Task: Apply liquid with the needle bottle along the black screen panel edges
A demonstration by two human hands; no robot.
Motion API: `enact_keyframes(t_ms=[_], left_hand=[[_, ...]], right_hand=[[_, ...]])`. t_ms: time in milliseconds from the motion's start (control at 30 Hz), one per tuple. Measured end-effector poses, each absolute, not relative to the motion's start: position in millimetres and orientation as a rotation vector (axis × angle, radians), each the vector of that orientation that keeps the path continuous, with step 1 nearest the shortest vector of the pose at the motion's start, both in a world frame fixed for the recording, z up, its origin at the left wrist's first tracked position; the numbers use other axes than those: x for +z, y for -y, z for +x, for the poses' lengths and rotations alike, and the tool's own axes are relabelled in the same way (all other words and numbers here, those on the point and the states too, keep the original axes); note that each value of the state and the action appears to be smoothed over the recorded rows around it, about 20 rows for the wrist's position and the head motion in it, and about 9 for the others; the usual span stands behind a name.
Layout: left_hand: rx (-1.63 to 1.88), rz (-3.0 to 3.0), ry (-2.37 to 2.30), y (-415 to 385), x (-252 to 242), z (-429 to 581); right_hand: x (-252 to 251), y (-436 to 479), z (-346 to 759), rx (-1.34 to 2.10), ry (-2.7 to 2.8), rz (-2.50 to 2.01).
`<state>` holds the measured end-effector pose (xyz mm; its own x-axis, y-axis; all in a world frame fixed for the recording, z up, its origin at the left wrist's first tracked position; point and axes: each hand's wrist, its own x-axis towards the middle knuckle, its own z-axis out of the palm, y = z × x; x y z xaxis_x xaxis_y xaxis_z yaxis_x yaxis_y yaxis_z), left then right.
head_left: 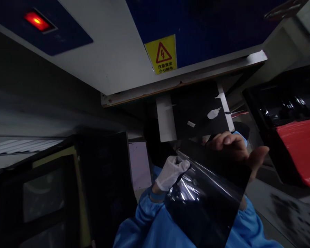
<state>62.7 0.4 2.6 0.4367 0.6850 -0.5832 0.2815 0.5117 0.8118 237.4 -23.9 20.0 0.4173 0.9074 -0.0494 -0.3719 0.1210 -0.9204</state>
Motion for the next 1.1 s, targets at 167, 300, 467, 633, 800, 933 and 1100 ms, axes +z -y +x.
enact_keyframes(t_ms=[167, 300, 467, 633, 800, 933, 1100], left_hand=[[0.208, 0.893, -0.969, -4, 3, 82], [0.238, 0.920, -0.917, -2, 5, 88], [0.257, 0.898, -0.898, 0, -2, 88], [0.305, 0.851, -0.854, 5, -10, 86], [0.291, 0.826, -0.837, 6, -10, 87], [0.292, 0.873, -0.870, 2, -4, 89], [0.265, 0.845, -0.846, 0, -1, 89]], right_hand=[[22, 4, 225, 0.785, 0.714, -0.968], [33, 2, 232, 0.868, 0.787, -1.026], [33, 4, 240, 0.855, 0.818, -1.028], [31, 5, 244, 0.879, 0.821, -0.986], [32, 6, 243, 0.864, 0.794, -1.046], [35, 6, 237, 0.855, 0.741, -0.969], [35, 6, 237, 0.848, 0.753, -0.893]])
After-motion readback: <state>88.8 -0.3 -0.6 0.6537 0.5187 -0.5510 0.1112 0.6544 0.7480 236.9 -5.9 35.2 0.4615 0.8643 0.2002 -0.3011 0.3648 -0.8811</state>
